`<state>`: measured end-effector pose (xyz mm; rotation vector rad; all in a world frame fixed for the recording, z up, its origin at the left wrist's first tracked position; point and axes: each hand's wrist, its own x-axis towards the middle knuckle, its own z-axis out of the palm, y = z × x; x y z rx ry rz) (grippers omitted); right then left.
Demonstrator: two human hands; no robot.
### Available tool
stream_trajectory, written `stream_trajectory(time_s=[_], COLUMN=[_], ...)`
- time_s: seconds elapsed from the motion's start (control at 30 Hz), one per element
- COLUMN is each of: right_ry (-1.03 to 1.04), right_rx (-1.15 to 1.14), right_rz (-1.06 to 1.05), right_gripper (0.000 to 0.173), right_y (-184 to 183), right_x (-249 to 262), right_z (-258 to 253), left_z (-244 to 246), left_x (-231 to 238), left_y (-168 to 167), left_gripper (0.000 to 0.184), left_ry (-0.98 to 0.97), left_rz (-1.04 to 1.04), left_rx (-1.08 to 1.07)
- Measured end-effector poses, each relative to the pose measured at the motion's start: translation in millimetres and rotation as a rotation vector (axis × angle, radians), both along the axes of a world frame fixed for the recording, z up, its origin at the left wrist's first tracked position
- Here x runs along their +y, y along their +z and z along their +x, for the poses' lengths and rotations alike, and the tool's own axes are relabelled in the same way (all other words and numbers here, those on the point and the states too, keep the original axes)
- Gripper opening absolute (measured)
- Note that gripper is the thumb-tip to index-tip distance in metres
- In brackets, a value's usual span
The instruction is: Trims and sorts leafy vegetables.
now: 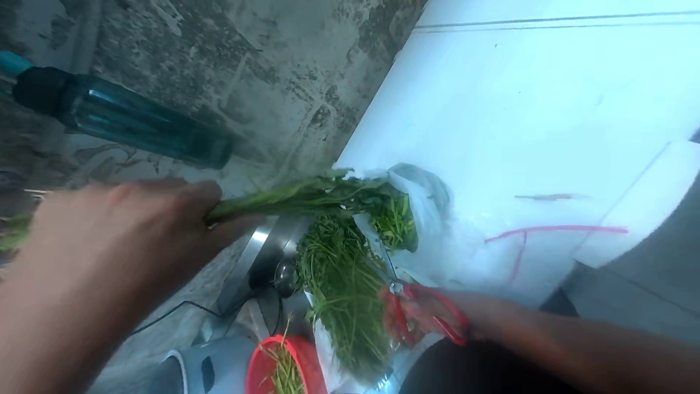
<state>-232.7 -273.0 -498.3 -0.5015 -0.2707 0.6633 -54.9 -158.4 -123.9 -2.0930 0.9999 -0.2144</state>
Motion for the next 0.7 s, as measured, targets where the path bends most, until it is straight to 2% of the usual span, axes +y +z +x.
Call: stream_trajectory(time_s=[0.07, 0.17, 0.27, 0.37, 0.47, 0.53, 0.7], right_ry=[-0.007, -0.027, -0.083, -0.097, -0.209, -0.336, -0.485], right_rx=[0.039, 0.085, 0.175, 0.322, 0.478, 0.573, 0.631], right_rz=[-0.017, -0.075, -0.192, -0.199, -0.189, -0.260, -0.366], right_gripper=[0.090, 0.086, 0.067, 0.050, 0.049, 0.039, 0.032], right_y=[-2.3, -0.9, 19.6, 23.6, 18.3, 27.0, 26.1], right_x=[-1.0, -2.7, -7.3, -10.0, -4.6, -1.1, 3.5], right_z=[8.2, 22.3, 33.4, 49.5, 62.1, 66.5, 67.1], left_z=[-8.6, -9.8, -10.5, -11.1, -10.3, -10.0, 2.1], left_x=[0.7, 15.2, 27.9, 35.1, 37.6, 36.1, 33.8], left_y=[-13.4, -32.4, -43.1, -46.4, -46.8, -47.7, -49.5], left_gripper=[0.046, 0.055, 0.061, 0.061, 0.059, 0.057, 0.050], left_ry=[-0.054, -0.173, -0.211, -0.242, -0.283, -0.303, -0.257], left_rz=[0.008, -0.009, 0.003, 0.018, 0.027, 0.027, 0.040], left_rx=[0.017, 0.047, 0.052, 0.083, 0.111, 0.113, 0.080])
